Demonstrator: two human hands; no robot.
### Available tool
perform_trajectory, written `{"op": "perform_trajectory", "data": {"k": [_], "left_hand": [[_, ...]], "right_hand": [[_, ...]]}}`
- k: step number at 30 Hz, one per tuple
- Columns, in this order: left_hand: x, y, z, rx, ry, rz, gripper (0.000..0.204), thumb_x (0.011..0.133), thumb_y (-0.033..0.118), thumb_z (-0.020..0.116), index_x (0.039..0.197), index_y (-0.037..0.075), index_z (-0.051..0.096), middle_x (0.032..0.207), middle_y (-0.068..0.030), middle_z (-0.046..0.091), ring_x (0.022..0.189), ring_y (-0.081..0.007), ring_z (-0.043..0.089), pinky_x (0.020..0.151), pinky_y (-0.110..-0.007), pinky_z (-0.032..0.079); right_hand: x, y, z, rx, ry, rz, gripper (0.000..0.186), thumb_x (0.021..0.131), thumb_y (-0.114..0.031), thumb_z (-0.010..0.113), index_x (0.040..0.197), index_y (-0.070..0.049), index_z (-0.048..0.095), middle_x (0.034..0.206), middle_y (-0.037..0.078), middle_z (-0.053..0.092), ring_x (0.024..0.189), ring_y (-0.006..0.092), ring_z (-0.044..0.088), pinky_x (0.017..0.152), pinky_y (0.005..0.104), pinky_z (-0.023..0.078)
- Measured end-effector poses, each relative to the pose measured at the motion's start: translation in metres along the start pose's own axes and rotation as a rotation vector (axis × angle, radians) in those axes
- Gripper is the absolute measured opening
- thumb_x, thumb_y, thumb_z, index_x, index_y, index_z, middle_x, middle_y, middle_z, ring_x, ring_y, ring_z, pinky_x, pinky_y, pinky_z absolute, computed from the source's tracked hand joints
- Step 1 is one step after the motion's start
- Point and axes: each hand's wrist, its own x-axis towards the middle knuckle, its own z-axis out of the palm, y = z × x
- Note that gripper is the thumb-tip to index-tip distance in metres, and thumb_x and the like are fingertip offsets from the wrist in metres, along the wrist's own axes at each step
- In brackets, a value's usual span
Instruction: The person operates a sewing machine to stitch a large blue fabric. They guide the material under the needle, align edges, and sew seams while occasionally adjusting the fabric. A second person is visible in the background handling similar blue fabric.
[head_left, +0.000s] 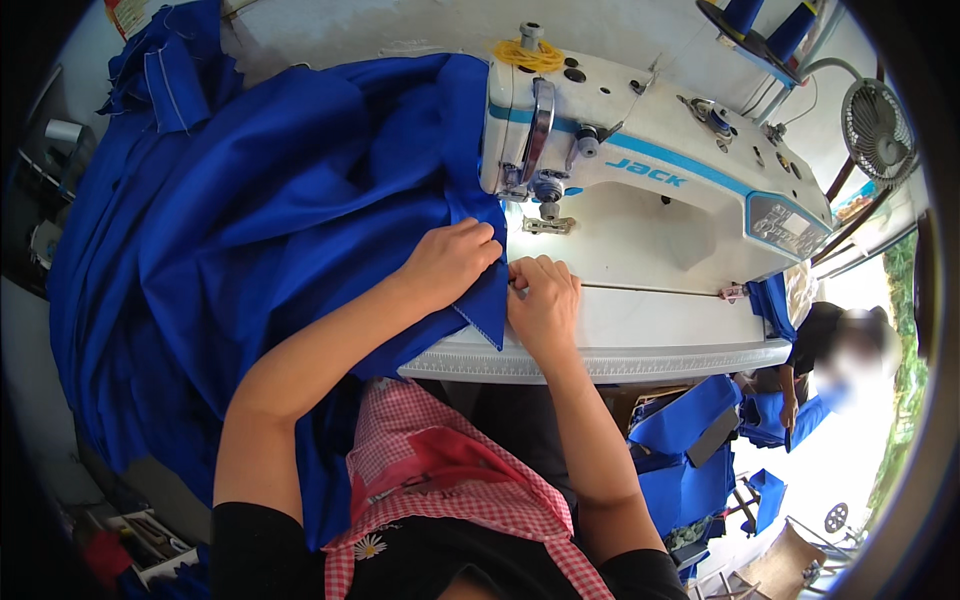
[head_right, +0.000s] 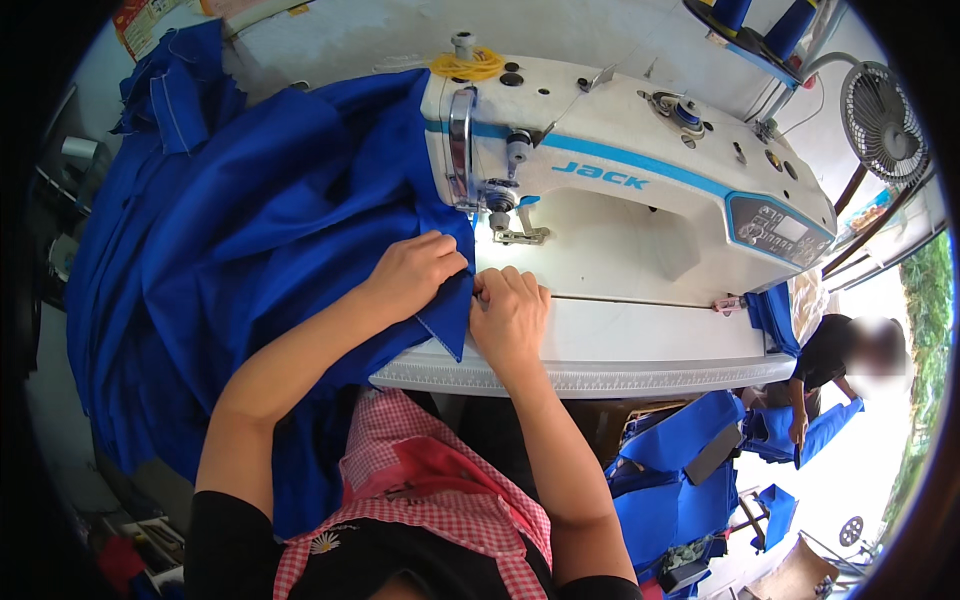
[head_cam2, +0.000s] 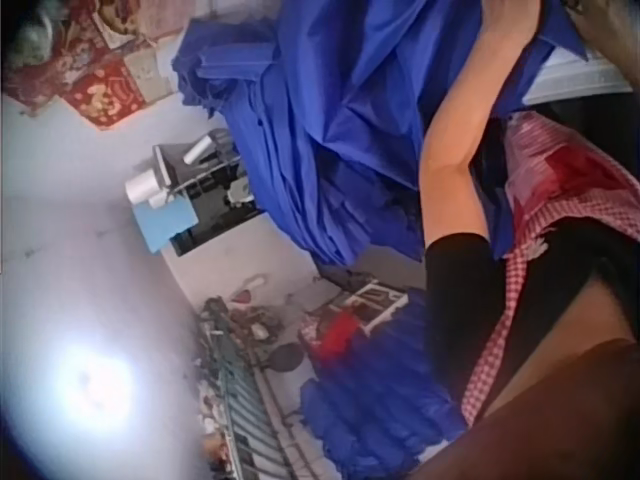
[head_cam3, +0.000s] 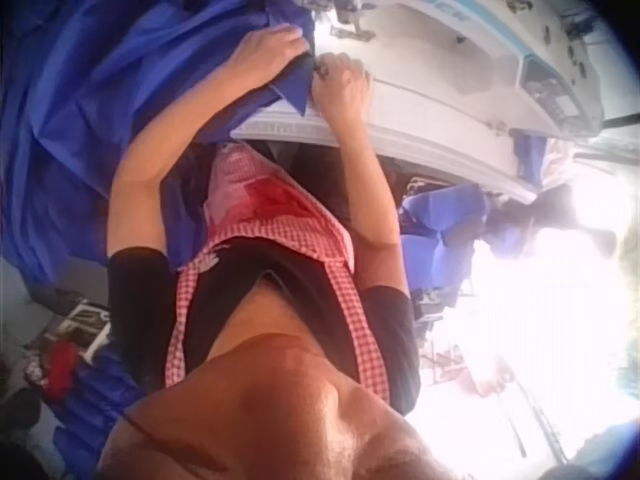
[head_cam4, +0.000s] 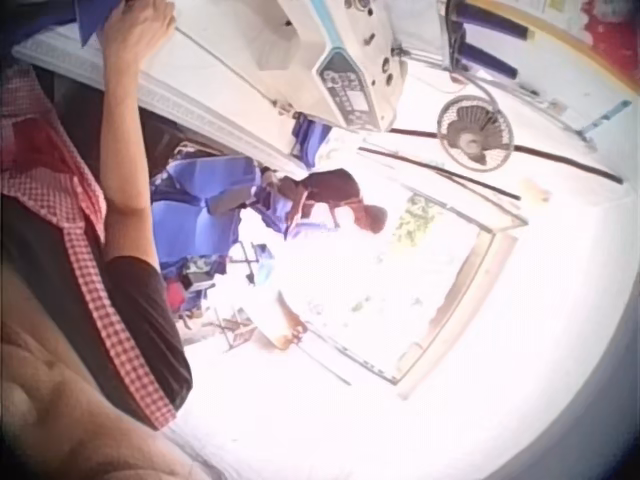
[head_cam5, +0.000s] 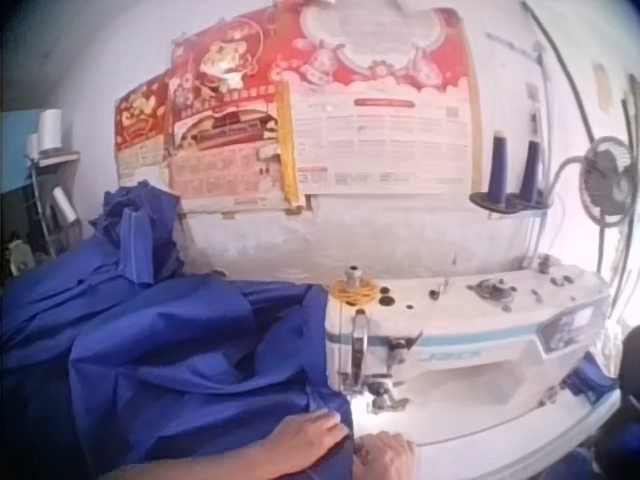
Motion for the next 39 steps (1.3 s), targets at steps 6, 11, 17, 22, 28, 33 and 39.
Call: {"op": "perform_trajectory", "data": {"k": [6, 11, 17, 22, 28, 33, 39], "left_hand": [[-0.019, 0.002, -0.038, -0.058, -0.205, 0.001, 0.044, 0.078, 0.022, 0.071, 0.118, 0.008, 0.064, 0.123, -0.0079, 0.060, 0.104, -0.0240, 0.059, 0.099, -0.045, 0.039], [-0.001, 0.004, -0.025, -0.143, -0.044, -0.201, 0.032, 0.082, 0.025, 0.070, 0.108, 0.007, 0.069, 0.088, -0.0095, 0.072, 0.077, -0.0254, 0.065, 0.084, -0.036, 0.042], [0.014, -0.002, -0.007, -0.134, 0.113, -0.340, 0.020, 0.080, 0.023, 0.071, 0.092, 0.007, 0.073, 0.084, -0.0079, 0.070, 0.071, -0.0257, 0.063, 0.077, -0.036, 0.041], [0.013, -0.002, -0.001, -0.148, 0.092, -0.374, 0.021, 0.079, 0.022, 0.072, 0.094, 0.007, 0.073, 0.085, -0.0071, 0.068, 0.072, -0.0263, 0.061, 0.076, -0.036, 0.042], [0.009, -0.006, -0.002, -0.190, 0.098, -0.331, 0.024, 0.077, 0.022, 0.073, 0.094, 0.005, 0.072, 0.090, -0.0082, 0.068, 0.077, -0.0290, 0.062, 0.074, -0.037, 0.045], [0.007, -0.019, -0.006, -0.274, 0.015, -0.263, 0.023, 0.078, 0.018, 0.072, 0.097, 0.004, 0.071, 0.095, -0.0091, 0.067, 0.082, -0.0299, 0.064, 0.080, -0.037, 0.049], [0.006, -0.057, -0.029, 0.079, 0.078, 0.176, 0.021, 0.078, 0.003, 0.062, 0.098, 0.008, 0.068, 0.105, -0.0049, 0.065, 0.102, -0.0231, 0.059, 0.086, -0.033, 0.049]], "right_hand": [[-0.001, 0.003, 0.000, -0.005, 0.035, -0.021, 0.017, 0.069, -0.014, 0.076, 0.079, -0.012, 0.062, 0.074, -0.001, 0.057, 0.077, 0.0212, 0.054, 0.076, 0.0368, 0.037], [0.000, -0.004, -0.003, 0.016, -0.022, 0.017, 0.023, 0.069, -0.022, 0.080, 0.083, -0.013, 0.064, 0.074, -0.001, 0.057, 0.078, 0.0207, 0.055, 0.078, 0.0368, 0.038], [0.000, -0.006, -0.006, -0.080, -0.037, -0.025, 0.031, 0.073, -0.026, 0.077, 0.102, -0.018, 0.070, 0.079, 0.001, 0.056, 0.080, 0.0212, 0.054, 0.079, 0.0381, 0.038], [0.000, -0.007, -0.008, -0.151, -0.102, -0.045, 0.038, 0.076, -0.028, 0.075, 0.112, -0.019, 0.069, 0.082, 0.002, 0.056, 0.082, 0.0215, 0.054, 0.079, 0.0383, 0.038], [0.000, -0.009, -0.010, -0.163, -0.097, -0.062, 0.038, 0.076, -0.027, 0.074, 0.113, -0.018, 0.069, 0.082, 0.003, 0.056, 0.082, 0.0215, 0.054, 0.077, 0.0383, 0.038], [0.001, -0.009, -0.009, -0.157, -0.105, -0.077, 0.039, 0.076, -0.027, 0.074, 0.113, -0.016, 0.068, 0.083, 0.003, 0.056, 0.083, 0.0210, 0.054, 0.077, 0.0380, 0.038], [0.002, -0.005, -0.009, -0.149, -0.088, -0.107, 0.040, 0.076, -0.027, 0.075, 0.114, -0.016, 0.068, 0.082, 0.002, 0.055, 0.082, 0.0204, 0.053, 0.076, 0.0372, 0.038]]}}
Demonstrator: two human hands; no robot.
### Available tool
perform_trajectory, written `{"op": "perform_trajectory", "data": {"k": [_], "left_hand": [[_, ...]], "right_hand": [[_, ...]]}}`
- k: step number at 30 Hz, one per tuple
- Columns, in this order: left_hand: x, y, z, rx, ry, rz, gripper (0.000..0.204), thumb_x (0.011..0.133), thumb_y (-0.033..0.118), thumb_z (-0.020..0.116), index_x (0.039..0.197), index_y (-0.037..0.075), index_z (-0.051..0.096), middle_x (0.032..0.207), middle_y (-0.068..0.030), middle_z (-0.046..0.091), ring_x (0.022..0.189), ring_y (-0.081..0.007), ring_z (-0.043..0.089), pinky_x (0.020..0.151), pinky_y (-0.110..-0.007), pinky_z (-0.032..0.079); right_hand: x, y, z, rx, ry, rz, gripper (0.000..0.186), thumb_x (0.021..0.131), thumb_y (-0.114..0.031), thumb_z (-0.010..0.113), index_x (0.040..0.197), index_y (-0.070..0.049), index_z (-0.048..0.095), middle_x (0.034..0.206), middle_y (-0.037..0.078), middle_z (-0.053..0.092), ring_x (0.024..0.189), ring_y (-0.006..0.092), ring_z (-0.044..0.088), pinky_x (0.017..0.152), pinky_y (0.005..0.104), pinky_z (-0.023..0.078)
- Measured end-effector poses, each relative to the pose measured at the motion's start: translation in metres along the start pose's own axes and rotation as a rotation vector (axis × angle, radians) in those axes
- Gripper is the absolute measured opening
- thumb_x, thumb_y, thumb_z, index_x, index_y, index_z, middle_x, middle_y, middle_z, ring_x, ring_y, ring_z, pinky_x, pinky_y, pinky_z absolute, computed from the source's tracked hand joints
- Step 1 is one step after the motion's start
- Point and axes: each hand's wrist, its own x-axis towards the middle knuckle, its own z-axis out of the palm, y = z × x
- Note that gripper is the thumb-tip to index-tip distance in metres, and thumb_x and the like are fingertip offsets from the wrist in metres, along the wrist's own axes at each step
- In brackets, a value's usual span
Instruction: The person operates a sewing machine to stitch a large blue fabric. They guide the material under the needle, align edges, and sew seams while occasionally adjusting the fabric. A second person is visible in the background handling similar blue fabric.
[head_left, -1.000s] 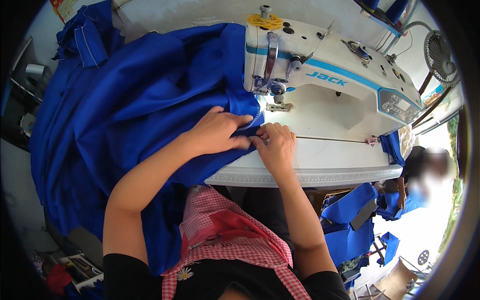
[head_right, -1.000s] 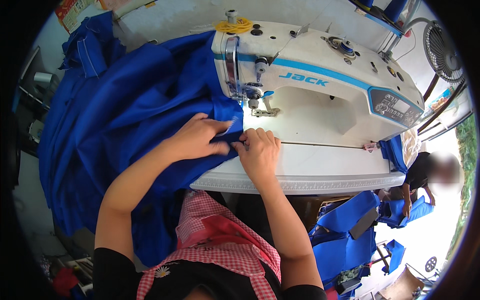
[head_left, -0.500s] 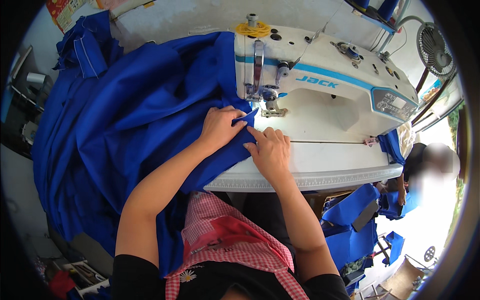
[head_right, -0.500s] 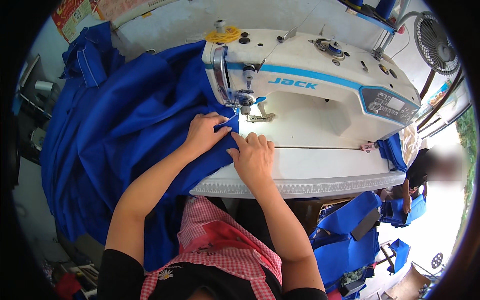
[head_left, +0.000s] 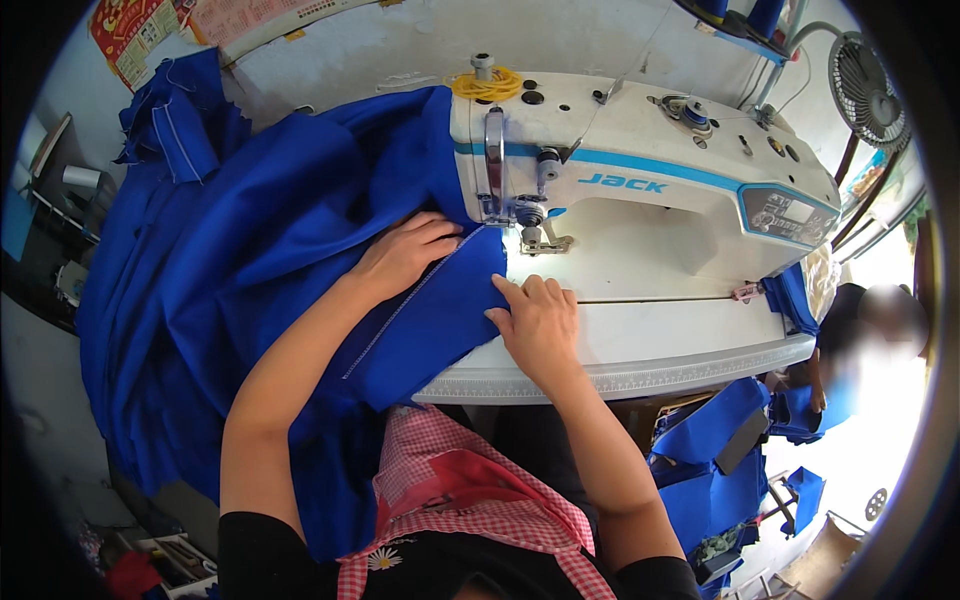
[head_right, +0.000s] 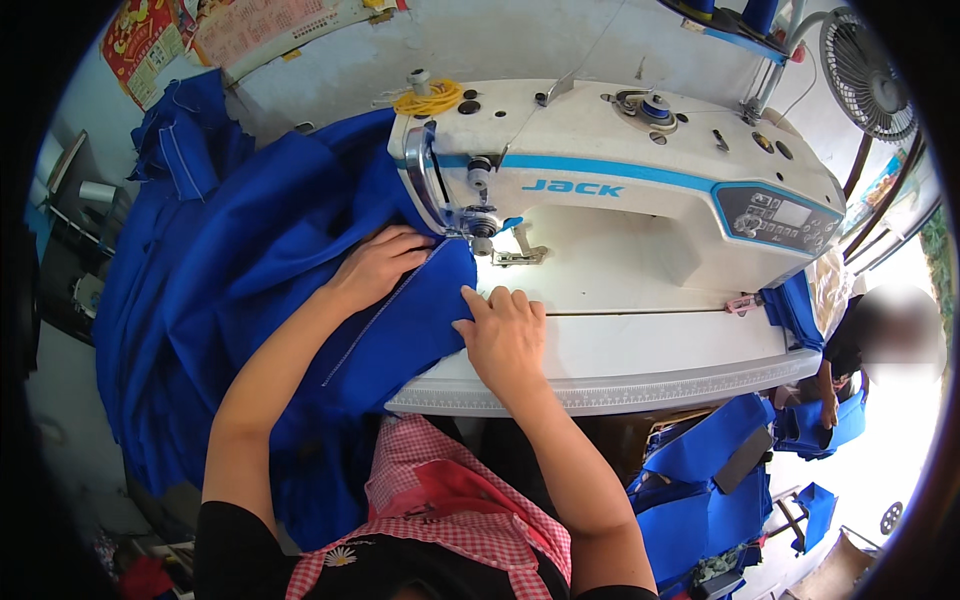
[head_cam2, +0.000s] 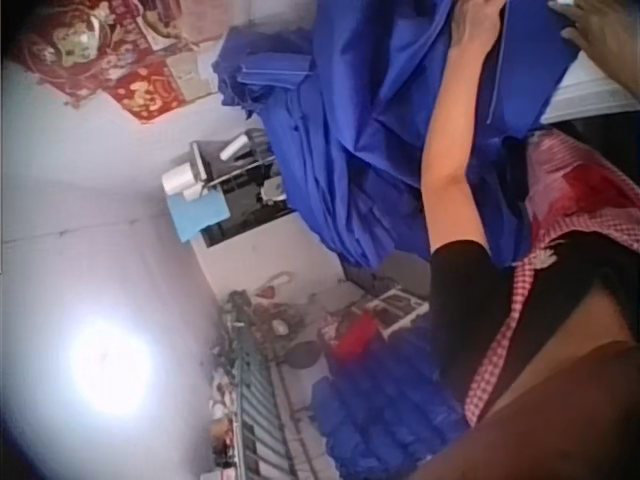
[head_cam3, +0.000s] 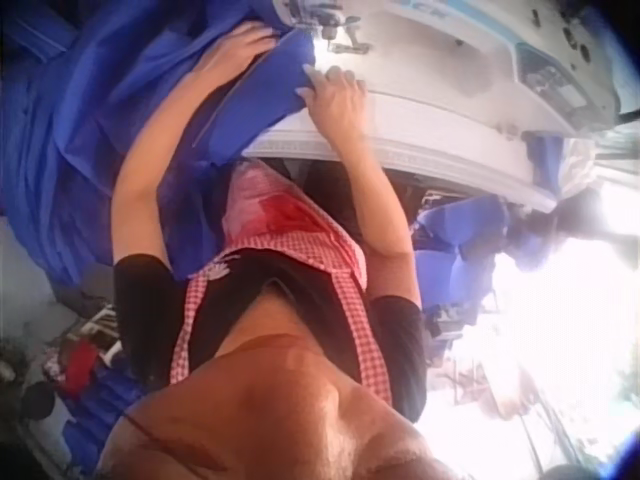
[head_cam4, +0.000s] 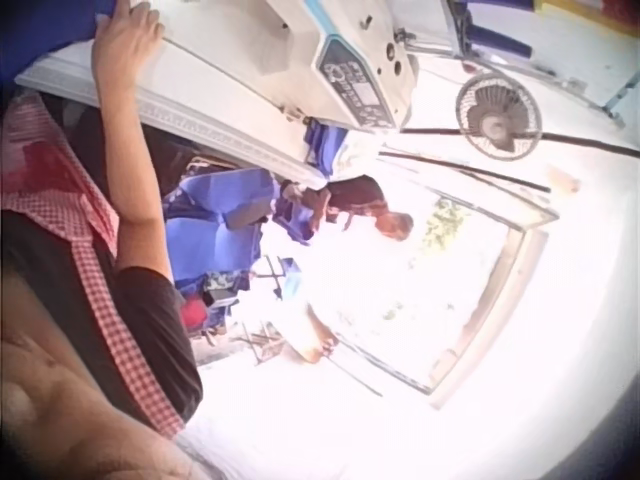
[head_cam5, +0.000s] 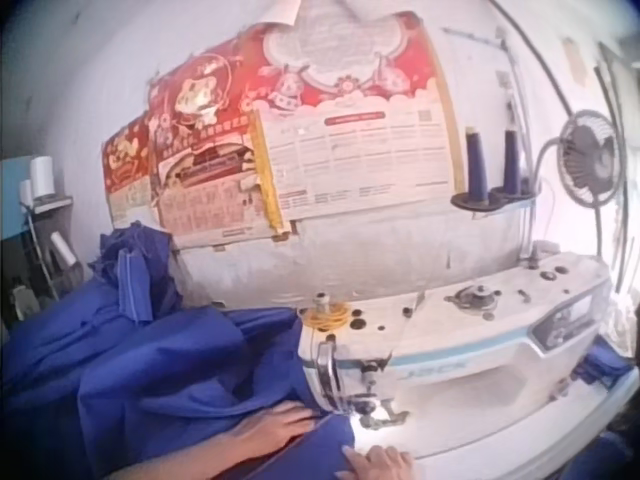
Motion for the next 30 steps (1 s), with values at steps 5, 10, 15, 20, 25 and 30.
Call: {"op": "perform_trajectory", "data": {"k": [5, 10, 15, 20, 25, 30], "left_hand": [[0.002, -0.006, 0.022, 0.070, 0.118, -0.005, 0.012, 0.078, 0.007, 0.060, 0.089, 0.007, 0.063, 0.094, -0.0035, 0.064, 0.091, -0.0221, 0.060, 0.082, -0.034, 0.049], [-0.004, 0.015, 0.029, 0.209, 0.113, -0.089, 0.009, 0.077, 0.008, 0.060, 0.086, 0.008, 0.060, 0.097, -0.0042, 0.065, 0.080, -0.0232, 0.062, 0.078, -0.034, 0.049], [0.002, 0.017, 0.009, -0.036, 0.022, -0.254, 0.011, 0.087, 0.014, 0.056, 0.092, 0.007, 0.063, 0.097, -0.0096, 0.069, 0.080, -0.0279, 0.063, 0.075, -0.036, 0.050], [0.020, 0.020, -0.011, -0.291, -0.176, -0.441, 0.051, 0.096, 0.048, 0.040, 0.095, 0.007, 0.072, 0.090, -0.0159, 0.069, 0.082, -0.0306, 0.066, 0.075, -0.043, 0.051], [0.052, 0.042, -0.025, -0.087, -0.492, -0.603, 0.056, 0.095, 0.051, 0.046, 0.078, 0.003, 0.072, 0.079, -0.0137, 0.068, 0.072, -0.0304, 0.064, 0.073, -0.038, 0.050], [0.061, 0.022, -0.030, -0.235, -0.593, -0.597, 0.051, 0.082, 0.046, 0.051, 0.068, 0.001, 0.070, 0.066, -0.0173, 0.064, 0.065, -0.0329, 0.063, 0.064, -0.039, 0.050]], "right_hand": [[0.001, -0.002, -0.001, 0.028, -0.004, 0.009, 0.041, 0.076, -0.028, 0.075, 0.114, -0.015, 0.069, 0.081, 0.002, 0.054, 0.082, 0.0201, 0.053, 0.076, 0.0372, 0.038], [0.000, 0.000, -0.002, 0.024, -0.017, 0.013, 0.041, 0.075, -0.028, 0.075, 0.113, -0.015, 0.069, 0.080, 0.003, 0.054, 0.080, 0.0208, 0.053, 0.075, 0.0374, 0.038], [0.001, 0.000, -0.003, 0.019, -0.022, 0.004, 0.040, 0.075, -0.029, 0.075, 0.112, -0.015, 0.070, 0.080, 0.003, 0.054, 0.080, 0.0214, 0.054, 0.076, 0.0380, 0.039], [0.001, 0.003, -0.001, 0.016, -0.020, 0.000, 0.041, 0.075, -0.028, 0.075, 0.113, -0.015, 0.069, 0.082, 0.003, 0.055, 0.082, 0.0215, 0.054, 0.076, 0.0381, 0.040], [0.003, 0.003, -0.003, -0.021, -0.062, 0.000, 0.042, 0.074, -0.028, 0.076, 0.114, -0.016, 0.069, 0.083, 0.003, 0.056, 0.083, 0.0208, 0.055, 0.077, 0.0372, 0.040], [0.003, 0.000, -0.004, -0.006, -0.051, 0.000, 0.042, 0.074, -0.027, 0.076, 0.114, -0.016, 0.069, 0.082, 0.002, 0.055, 0.082, 0.0201, 0.055, 0.076, 0.0363, 0.040]]}}
